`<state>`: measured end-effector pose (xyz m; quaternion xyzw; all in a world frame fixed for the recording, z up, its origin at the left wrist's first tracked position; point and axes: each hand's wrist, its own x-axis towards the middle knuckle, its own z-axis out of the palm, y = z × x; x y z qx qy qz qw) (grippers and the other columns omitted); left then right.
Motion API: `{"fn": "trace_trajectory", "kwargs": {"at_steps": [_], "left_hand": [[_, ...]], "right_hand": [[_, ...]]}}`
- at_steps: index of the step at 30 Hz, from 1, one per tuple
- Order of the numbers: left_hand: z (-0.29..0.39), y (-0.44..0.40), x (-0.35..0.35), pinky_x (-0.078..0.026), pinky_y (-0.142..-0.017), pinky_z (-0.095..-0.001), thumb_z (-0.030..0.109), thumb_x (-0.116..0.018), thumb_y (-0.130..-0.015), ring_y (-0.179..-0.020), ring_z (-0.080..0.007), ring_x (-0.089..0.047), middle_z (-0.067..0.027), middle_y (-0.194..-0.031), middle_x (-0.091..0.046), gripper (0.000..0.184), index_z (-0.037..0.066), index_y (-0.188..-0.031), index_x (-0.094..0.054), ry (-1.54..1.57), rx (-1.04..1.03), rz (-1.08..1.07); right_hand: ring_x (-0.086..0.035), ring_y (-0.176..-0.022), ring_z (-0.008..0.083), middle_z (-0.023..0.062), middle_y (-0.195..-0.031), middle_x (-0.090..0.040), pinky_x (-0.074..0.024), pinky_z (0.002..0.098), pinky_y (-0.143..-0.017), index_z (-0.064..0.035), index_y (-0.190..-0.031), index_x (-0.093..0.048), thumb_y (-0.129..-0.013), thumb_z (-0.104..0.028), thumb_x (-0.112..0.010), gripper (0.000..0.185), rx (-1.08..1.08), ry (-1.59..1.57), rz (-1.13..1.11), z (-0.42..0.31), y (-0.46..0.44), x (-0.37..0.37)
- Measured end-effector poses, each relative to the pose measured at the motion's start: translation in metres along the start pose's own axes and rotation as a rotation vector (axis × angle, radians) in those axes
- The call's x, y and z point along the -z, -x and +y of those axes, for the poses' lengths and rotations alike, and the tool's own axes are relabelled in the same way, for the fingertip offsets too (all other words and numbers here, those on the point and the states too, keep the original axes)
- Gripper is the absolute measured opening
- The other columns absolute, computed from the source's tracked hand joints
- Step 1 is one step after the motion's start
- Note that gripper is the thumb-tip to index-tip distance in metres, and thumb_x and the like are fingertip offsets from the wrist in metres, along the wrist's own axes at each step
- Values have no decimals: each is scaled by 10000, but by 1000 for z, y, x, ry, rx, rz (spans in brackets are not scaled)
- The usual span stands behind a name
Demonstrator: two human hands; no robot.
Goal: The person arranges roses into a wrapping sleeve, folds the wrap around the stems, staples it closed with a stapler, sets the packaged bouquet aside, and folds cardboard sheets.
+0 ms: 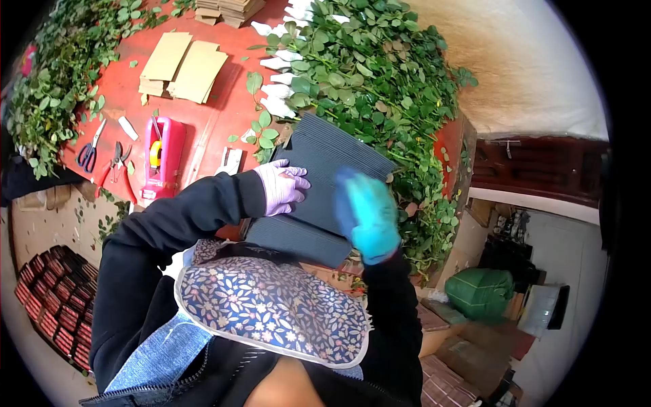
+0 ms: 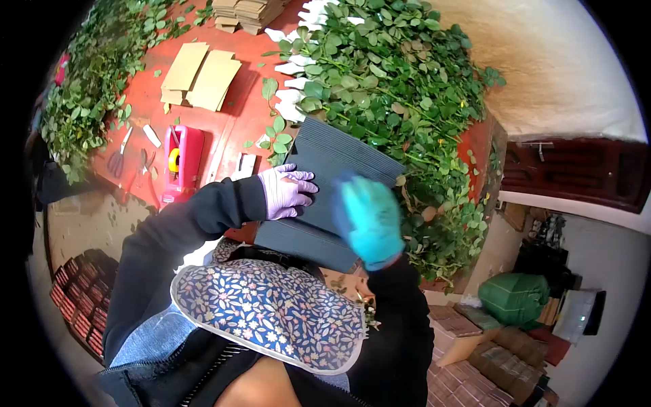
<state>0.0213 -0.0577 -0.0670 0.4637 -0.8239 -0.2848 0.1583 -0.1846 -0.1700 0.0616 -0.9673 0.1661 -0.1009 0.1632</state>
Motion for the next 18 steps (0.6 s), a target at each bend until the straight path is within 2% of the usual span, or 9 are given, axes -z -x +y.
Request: {"fn": "trace_trajectory", "kwargs": {"at_steps": [3, 7, 8, 12, 13, 15, 16, 17, 18], "left_hand": [[46, 13, 14, -297, -1127, -552, 358, -665, -841, -1365, -295, -415, -51, -1357, -540, 378, 148, -1156, -645, -69, 43, -70], [58, 17, -3, -228, -1163, -564, 385, -662, -846, -1424, -323, -336, -98, -1395, -497, 495, 126, -1262, -592, 2, 48, 51], [61, 18, -3, -266, -1133, -592, 372, -682, -817, -1397, -344, -368, -120, -1372, -509, 500, 103, -1231, -601, 18, 31, 77], [72, 18, 8, -264, -1127, -604, 292, -686, -812, -1373, -344, -393, -121, -1350, -517, 422, 115, -1185, -604, 75, 26, 55], [67, 23, 7, -405, -1052, -520, 204, -669, -809, -1241, -333, -531, -103, -1189, -615, 290, 123, -1085, -634, 81, -77, 254], [54, 41, 20, -528, -850, -410, 104, -631, -786, -998, -314, -649, -77, -981, -673, 192, 116, -976, -655, 310, 0, 317], [46, 45, 39, -531, -678, -373, 47, -600, -754, -786, -304, -654, -72, -827, -661, 174, 99, -909, -659, 238, -43, 564], [47, 56, 55, -511, -665, -408, 31, -585, -739, -739, -321, -621, -89, -821, -638, 189, 83, -908, -653, -91, 390, 538], [24, 65, 63, -508, -672, -410, 71, -621, -770, -768, -321, -613, -105, -867, -622, 175, 80, -944, -644, -245, 468, 769]], "right_hand": [[-573, -1138, 340, 181, -1274, -586, -433, 433, -983, -9, -1291, -554, -831, -167, -614, 490, 19, 34, -232, -24, 16, -31], [-565, -1158, 329, 170, -1301, -575, -418, 435, -995, -9, -1310, -540, -869, -196, -585, 481, -14, 30, -235, -7, 18, -46], [-567, -1156, 324, 165, -1307, -574, -420, 433, -990, -13, -1311, -542, -868, -201, -585, 484, -17, 71, -232, -11, 20, -45], [-574, -1132, 315, 154, -1280, -587, -428, 424, -969, -31, -1313, -550, -852, -198, -591, 491, -59, 87, -213, -17, 26, -41], [-574, -1128, 314, 153, -1267, -591, -429, 427, -965, -35, -1313, -551, -849, -196, -592, 493, -72, 75, -213, -19, 24, -42], [-566, -1144, 309, 154, -1242, -600, -434, 436, -959, -37, -1318, -548, -852, -190, -592, 493, -66, 38, -221, -19, 22, -41], [-565, -1149, 312, 158, -1239, -600, -432, 435, -966, -37, -1322, -546, -863, -194, -589, 487, -63, 64, -199, -20, 22, -41], [-563, -1154, 314, 162, -1236, -600, -431, 435, -972, -37, -1325, -544, -873, -199, -586, 481, -61, 83, -194, -22, 23, -43], [-590, -1108, 345, 182, -1209, -617, -449, 442, -953, -3, -1265, -577, -905, -188, -581, 405, -56, 94, -172, -22, 23, -45]]}}
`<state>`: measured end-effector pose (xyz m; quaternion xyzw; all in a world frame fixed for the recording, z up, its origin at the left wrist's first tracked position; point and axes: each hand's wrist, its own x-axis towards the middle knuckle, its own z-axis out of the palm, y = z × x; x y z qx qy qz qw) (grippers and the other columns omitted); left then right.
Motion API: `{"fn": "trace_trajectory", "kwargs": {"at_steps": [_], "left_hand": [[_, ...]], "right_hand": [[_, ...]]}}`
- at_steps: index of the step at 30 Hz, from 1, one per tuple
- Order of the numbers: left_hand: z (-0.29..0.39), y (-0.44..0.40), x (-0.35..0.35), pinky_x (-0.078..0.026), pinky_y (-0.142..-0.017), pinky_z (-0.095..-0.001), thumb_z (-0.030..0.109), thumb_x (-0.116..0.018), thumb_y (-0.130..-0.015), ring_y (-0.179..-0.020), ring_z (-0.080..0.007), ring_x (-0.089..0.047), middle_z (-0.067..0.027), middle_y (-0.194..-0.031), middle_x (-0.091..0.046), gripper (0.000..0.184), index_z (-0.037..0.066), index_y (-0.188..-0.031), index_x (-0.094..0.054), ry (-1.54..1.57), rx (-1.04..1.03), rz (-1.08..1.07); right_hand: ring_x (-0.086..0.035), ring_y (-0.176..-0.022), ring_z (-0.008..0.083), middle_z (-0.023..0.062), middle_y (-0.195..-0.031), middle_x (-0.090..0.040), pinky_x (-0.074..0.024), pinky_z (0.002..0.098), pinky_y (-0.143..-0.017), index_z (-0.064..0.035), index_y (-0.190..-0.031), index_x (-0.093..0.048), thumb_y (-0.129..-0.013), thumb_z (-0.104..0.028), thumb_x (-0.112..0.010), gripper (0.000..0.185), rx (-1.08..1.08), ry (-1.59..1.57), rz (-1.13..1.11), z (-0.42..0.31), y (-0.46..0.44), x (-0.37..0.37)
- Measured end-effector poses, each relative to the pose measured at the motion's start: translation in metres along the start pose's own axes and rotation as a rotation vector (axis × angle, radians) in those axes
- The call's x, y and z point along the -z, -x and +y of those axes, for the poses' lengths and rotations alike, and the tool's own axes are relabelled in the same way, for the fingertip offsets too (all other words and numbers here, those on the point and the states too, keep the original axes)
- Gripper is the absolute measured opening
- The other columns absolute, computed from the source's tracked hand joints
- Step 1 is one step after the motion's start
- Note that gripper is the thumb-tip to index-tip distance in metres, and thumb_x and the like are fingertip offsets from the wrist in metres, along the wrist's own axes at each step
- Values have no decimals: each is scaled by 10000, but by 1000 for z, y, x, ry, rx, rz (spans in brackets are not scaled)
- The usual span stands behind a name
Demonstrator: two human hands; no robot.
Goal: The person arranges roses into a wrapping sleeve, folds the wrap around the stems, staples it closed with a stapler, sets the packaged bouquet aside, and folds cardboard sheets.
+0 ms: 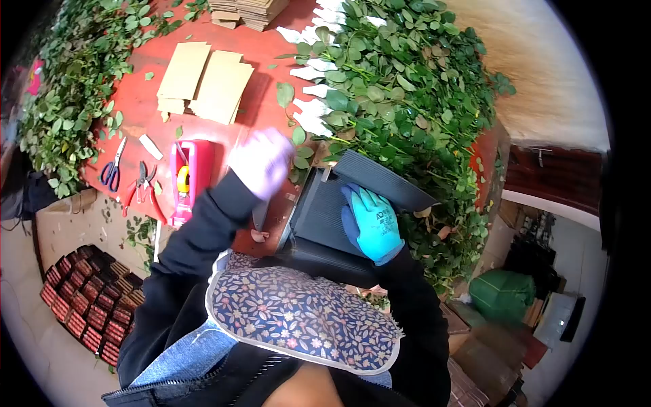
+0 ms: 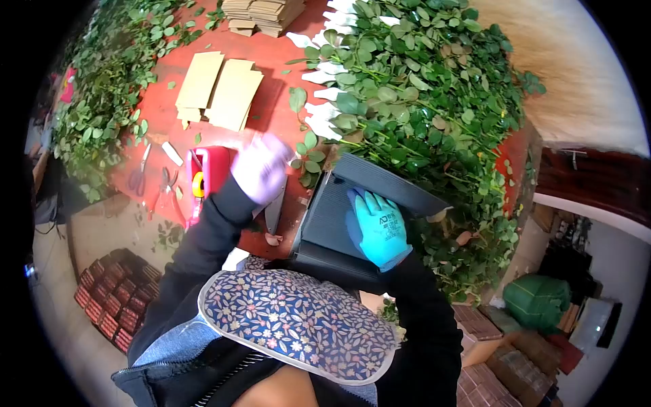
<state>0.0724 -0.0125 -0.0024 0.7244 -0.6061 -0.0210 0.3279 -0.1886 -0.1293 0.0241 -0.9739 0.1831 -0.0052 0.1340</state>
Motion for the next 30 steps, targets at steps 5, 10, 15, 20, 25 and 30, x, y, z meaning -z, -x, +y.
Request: {"fn": "trace_trajectory", "kwargs": {"at_steps": [5, 10, 15, 20, 25, 30], "left_hand": [[-113, -44, -4, -450, -976, -427, 510, -800, -713, -1180, -372, -529, -162, -1348, -501, 949, 62, -1436, -379, -717, 462, -58], [-154, -48, -3, -433, -1034, -421, 469, -856, -648, -1256, -360, -488, -174, -1372, -462, 1066, 83, -1486, -321, -565, 570, -227], [-156, -41, 15, -348, -1107, -474, 347, -845, -654, -1369, -367, -382, -216, -1479, -376, 1030, 86, -1500, -317, -329, 656, 35], [-186, -2, 17, -496, -948, -344, -40, -556, -742, -1123, -260, -603, -178, -1274, -583, 712, 12, -1435, -400, 499, 585, 346], [-135, 38, 16, -487, -933, -338, -31, -584, -782, -1066, -195, -601, -125, -1204, -616, 629, 11, -1394, -449, 1094, 490, 527], [-3, 35, 15, -483, -899, -302, 85, -686, -855, -1007, -156, -602, -71, -1091, -643, 383, 6, -1214, -580, 1277, 591, -292]], "right_hand": [[-595, -1105, 341, 179, -1224, -615, -453, 442, -954, -7, -1254, -581, -893, -195, -595, 407, 2, -20, 4, -4, -4, 0], [-598, -1106, 334, 175, -1235, -613, -453, 445, -953, -15, -1258, -575, -882, -203, -609, 422, 17, -54, 44, -8, -5, -4], [-584, -1129, 330, 170, -1257, -601, -446, 447, -962, -22, -1275, -563, -878, -212, -613, 443, 35, -65, 32, -7, -8, -5], [-566, -1167, 300, 130, -1312, -582, -433, 439, -987, -62, -1318, -549, -896, -261, -581, 468, 28, -37, 15, -6, -8, -7], [-569, -1165, 299, 138, -1311, -580, -430, 444, -994, -59, -1309, -552, -893, -257, -581, 462, 4, -85, -8, -5, -6, -6], [-566, -1167, 328, 181, -1279, -584, -427, 458, -1001, -55, -1264, -587, -867, -237, -598, 437, 76, -47, 40, 9, -1, -19]]}}
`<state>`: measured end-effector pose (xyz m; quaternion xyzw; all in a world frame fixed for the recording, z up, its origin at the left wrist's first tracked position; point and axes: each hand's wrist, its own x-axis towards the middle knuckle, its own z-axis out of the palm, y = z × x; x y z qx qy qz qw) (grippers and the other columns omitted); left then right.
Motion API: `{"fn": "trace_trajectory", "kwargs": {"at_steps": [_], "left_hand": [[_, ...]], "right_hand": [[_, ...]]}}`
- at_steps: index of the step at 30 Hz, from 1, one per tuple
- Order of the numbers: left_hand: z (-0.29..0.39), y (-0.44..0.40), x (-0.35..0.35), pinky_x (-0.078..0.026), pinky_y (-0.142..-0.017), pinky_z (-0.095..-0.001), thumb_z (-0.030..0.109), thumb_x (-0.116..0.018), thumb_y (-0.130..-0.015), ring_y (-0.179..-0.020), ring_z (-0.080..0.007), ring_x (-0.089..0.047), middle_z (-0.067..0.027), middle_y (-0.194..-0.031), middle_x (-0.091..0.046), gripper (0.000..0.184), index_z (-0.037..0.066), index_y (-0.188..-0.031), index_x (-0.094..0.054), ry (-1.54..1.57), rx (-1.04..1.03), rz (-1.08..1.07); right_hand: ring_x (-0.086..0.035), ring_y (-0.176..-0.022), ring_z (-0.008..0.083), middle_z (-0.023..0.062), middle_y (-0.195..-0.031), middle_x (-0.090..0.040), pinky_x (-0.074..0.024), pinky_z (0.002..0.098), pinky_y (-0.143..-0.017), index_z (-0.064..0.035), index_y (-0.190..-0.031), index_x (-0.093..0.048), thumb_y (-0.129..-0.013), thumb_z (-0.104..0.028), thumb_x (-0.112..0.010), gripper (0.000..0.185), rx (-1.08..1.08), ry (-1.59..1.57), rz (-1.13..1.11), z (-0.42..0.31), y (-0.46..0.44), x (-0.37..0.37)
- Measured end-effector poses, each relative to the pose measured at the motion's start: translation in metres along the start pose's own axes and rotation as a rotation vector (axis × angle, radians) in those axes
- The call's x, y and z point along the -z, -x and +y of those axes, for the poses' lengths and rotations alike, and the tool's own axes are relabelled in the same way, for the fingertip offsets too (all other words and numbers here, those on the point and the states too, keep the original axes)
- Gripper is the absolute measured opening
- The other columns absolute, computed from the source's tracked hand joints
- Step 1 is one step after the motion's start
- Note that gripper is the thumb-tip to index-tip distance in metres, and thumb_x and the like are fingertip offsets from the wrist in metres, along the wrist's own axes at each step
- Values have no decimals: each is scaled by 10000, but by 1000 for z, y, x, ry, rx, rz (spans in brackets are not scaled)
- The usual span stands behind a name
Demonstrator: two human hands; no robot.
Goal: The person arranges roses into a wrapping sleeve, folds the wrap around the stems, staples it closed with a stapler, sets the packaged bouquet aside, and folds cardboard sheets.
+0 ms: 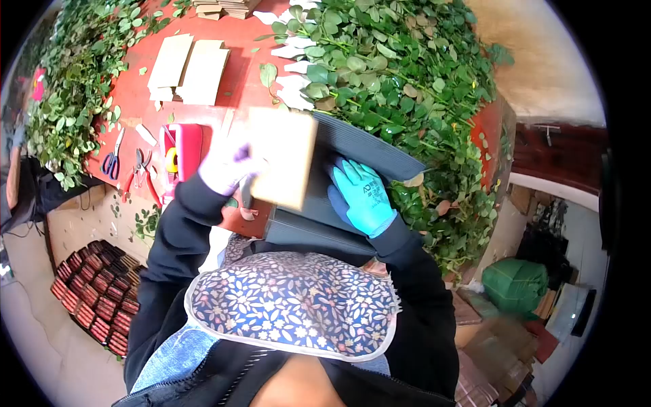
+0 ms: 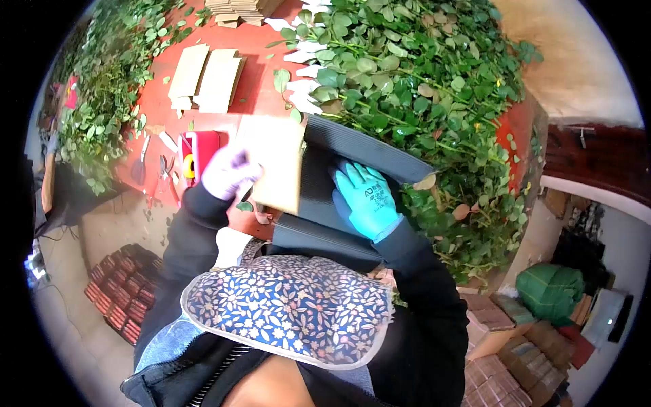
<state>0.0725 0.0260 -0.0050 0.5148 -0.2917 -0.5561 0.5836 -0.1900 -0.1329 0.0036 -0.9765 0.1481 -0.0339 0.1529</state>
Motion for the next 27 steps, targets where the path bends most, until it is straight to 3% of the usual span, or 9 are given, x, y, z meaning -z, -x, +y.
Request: {"fn": "trace_trajectory", "kwargs": {"at_steps": [3, 5, 7, 11, 14, 17, 19, 22, 27], "left_hand": [[-49, -28, -39, -481, -846, -296, 120, -679, -900, -943, -119, -586, -81, -1018, -653, 326, -9, -1183, -582, -161, 82, -384], [-63, -44, -57, -491, -718, -279, 96, -673, -911, -777, -97, -582, -54, -879, -656, 260, -9, -1133, -586, -432, 241, -327], [-71, -56, -53, -466, -577, -250, 78, -701, -889, -657, -73, -587, -25, -792, -664, 232, 1, -1075, -586, -142, 324, -307], [-79, -58, -55, -507, -636, -318, 107, -777, -800, -694, -140, -634, -62, -769, -673, 240, 12, -955, -620, -217, 257, -191], [-78, -50, -65, -512, -641, -331, 105, -784, -780, -695, -171, -644, -75, -767, -672, 232, 24, -935, -631, -394, 153, -94], [-77, -46, -69, -519, -649, -344, 149, -779, -791, -694, -199, -657, -87, -752, -663, 248, 34, -952, -630, -477, 89, -54], [-64, -41, -70, -523, -649, -349, 191, -768, -816, -692, -204, -664, -89, -744, -660, 266, 38, -977, -622, -567, 57, -37], [-20, -22, -69, -513, -694, -500, 369, -622, -898, -789, -399, -656, -203, -751, -645, 331, 43, -931, -574, -1141, -31, -18], [-46, -12, -60, -513, -695, -491, 340, -638, -889, -777, -376, -653, -197, -799, -646, 343, 51, -1036, -527, -1158, -53, 203]], "right_hand": [[-562, -1144, 381, 193, -1230, -603, -425, 487, -1010, -25, -1240, -595, -712, -147, -639, 544, 59, 2, -217, 31, 7, -17], [-552, -1142, 406, 197, -1220, -602, -425, 496, -1002, -26, -1230, -593, -664, -79, -640, 570, 137, -164, -108, 35, 0, -9], [-552, -1126, 413, 203, -1223, -592, -431, 487, -993, -19, -1232, -584, -662, -68, -638, 574, 265, -191, -103, 36, -3, 4], [-567, -1131, 400, 230, -1235, -579, -454, 466, -965, 7, -1230, -573, -730, -74, -664, 514, 6, 85, -309, 5, 3, 45], [-634, -1044, 403, 238, -1335, -533, -520, 464, -860, -3, -1356, -482, -857, -283, -675, 604, -378, -136, -178, -37, 14, 61], [-571, -1135, 431, 265, -1440, -418, -485, 478, -919, -97, -1397, -492, -856, -389, -678, 642, -184, -50, -209, -51, 5, 45], [-575, -1006, 387, 261, -1463, -390, -482, 468, -860, -129, -1386, -512, -816, -430, -711, 675, -57, 40, -168, -40, 7, 22], [-575, -1024, 390, 258, -1461, -391, -481, 475, -864, -130, -1367, -531, -810, -433, -717, 661, -58, 20, -185, -31, 4, 14], [-542, -1077, 381, 241, -1465, -392, -465, 479, -900, -131, -1364, -534, -809, -421, -720, 653, 9, 108, -176, -30, 2, 9]]}}
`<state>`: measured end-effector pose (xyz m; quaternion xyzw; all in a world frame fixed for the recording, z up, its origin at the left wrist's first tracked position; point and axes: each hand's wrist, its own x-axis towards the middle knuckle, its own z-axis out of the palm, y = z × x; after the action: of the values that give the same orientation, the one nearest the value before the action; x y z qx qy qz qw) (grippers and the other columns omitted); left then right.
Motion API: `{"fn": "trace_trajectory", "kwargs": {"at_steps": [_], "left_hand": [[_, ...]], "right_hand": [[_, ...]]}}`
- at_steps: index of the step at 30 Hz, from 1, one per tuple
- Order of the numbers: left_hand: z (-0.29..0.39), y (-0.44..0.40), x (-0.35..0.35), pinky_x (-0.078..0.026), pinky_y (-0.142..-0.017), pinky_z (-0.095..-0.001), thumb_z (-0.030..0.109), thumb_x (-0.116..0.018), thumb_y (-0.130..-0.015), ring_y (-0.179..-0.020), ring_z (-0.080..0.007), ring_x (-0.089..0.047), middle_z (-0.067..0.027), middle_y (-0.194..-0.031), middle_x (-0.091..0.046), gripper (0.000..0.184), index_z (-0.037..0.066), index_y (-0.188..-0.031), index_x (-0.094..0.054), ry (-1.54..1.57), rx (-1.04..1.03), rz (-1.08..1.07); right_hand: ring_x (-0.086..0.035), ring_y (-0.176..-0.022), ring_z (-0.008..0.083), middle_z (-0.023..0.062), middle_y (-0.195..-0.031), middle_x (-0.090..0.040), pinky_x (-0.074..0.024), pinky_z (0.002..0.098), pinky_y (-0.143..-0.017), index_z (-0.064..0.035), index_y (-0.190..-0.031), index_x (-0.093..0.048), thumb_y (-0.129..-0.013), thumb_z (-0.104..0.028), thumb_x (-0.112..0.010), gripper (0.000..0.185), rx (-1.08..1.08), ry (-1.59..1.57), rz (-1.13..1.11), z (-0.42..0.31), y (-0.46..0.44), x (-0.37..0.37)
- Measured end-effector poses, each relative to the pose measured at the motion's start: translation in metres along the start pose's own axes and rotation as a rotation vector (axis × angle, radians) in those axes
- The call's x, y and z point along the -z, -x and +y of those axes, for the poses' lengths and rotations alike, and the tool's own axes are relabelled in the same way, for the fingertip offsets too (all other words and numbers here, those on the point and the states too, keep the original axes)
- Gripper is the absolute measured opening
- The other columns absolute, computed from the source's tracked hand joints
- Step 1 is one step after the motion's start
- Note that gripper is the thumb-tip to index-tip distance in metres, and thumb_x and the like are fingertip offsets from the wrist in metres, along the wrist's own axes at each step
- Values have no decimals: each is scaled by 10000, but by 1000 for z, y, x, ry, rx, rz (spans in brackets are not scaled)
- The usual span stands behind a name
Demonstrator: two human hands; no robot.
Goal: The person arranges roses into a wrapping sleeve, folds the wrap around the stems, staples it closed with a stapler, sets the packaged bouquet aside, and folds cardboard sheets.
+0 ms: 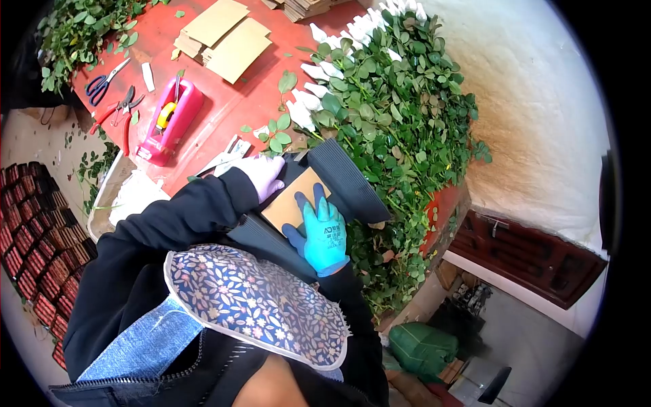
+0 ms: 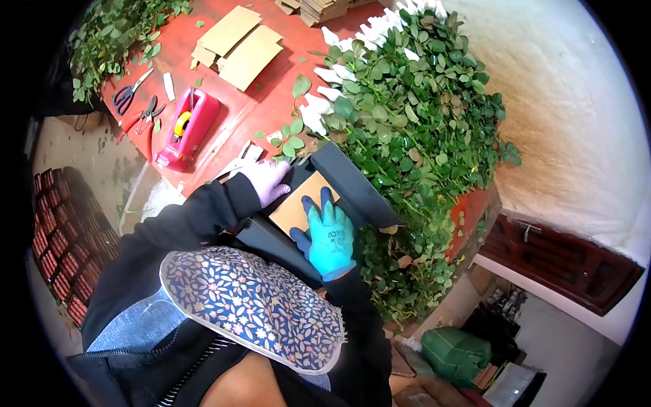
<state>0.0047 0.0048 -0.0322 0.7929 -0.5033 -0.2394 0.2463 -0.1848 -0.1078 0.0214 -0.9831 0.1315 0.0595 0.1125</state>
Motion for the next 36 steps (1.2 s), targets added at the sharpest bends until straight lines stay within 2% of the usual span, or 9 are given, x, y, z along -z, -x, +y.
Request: {"fn": "trace_trajectory", "kwargs": {"at_steps": [4, 14, 16, 20, 25, 28, 31, 34, 36], "left_hand": [[-5, -3, -12, -510, -677, -490, 295, -654, -873, -762, -374, -649, -191, -788, -643, 330, 55, -1069, -542, 73, -26, -20], [-8, -2, -16, -510, -683, -492, 244, -653, -875, -776, -373, -644, -186, -799, -644, 322, 46, -1103, -544, 132, -41, -22], [-8, -2, -16, -508, -685, -498, 236, -648, -877, -783, -380, -641, -192, -802, -643, 323, 42, -1113, -541, 117, -27, -32], [-6, -2, -11, -504, -684, -504, 229, -644, -879, -792, -385, -637, -198, -817, -643, 322, 45, -1122, -540, 122, -3, -84], [-8, 0, -18, -494, -695, -513, 244, -678, -853, -797, -404, -626, -214, -817, -640, 369, 40, -1123, -532, 117, -38, 18], [3, 9, 5, -525, -744, -451, 264, -709, -825, -872, -341, -646, -155, -913, -645, 362, 74, -1083, -540, -32, -45, -9], [24, 15, 31, -505, -798, -432, 210, -757, -783, -952, -336, -615, -124, -1072, -603, 478, 49, -1174, -534, 44, -181, -125], [37, 8, 34, -510, -889, -410, 188, -793, -733, -1023, -358, -612, -162, -1253, -533, 667, 36, -1311, -497, 127, -288, -100], [32, 1, 25, -501, -922, -421, 197, -799, -725, -1064, -371, -597, -163, -1310, -509, 704, 32, -1336, -490, 74, -223, -223]], "right_hand": [[-537, -1060, 391, 246, -1459, -388, -453, 486, -924, -115, -1373, -522, -781, -405, -755, 699, 15, -34, -12, 2, -4, 0], [-523, -1033, 348, 202, -1470, -405, -423, 469, -933, -135, -1359, -540, -799, -402, -722, 647, -18, -35, -64, 3, -11, 8], [-529, -1055, 392, 223, -1433, -427, -429, 484, -945, -129, -1357, -538, -773, -396, -756, 678, -12, -40, -92, 3, -13, 9], [-524, -1064, 389, 220, -1424, -434, -425, 482, -944, -133, -1354, -540, -770, -383, -756, 671, -16, -41, -104, 6, -15, 9], [-505, -1106, 385, 200, -1426, -438, -401, 493, -961, -155, -1385, -515, -806, -442, -702, 673, 12, -57, -112, 14, -10, 6], [-506, -1134, 374, 187, -1457, -422, -408, 495, -977, -177, -1368, -543, -788, -443, -716, 661, 6, -74, -84, 17, -7, 10], [-500, -1154, 373, 168, -1480, -406, -407, 495, -997, -189, -1359, -554, -784, -443, -723, 651, -40, -102, -78, 17, -3, 8], [-487, -1164, 362, 159, -1493, -391, -397, 491, -1013, -183, -1366, -543, -817, -439, -701, 626, -40, -82, -85, 17, 0, 9], [-492, -1153, 356, 151, -1491, -396, -401, 484, -1002, -186, -1361, -543, -825, -441, -689, 611, -26, -112, -67, 19, 1, 11]]}}
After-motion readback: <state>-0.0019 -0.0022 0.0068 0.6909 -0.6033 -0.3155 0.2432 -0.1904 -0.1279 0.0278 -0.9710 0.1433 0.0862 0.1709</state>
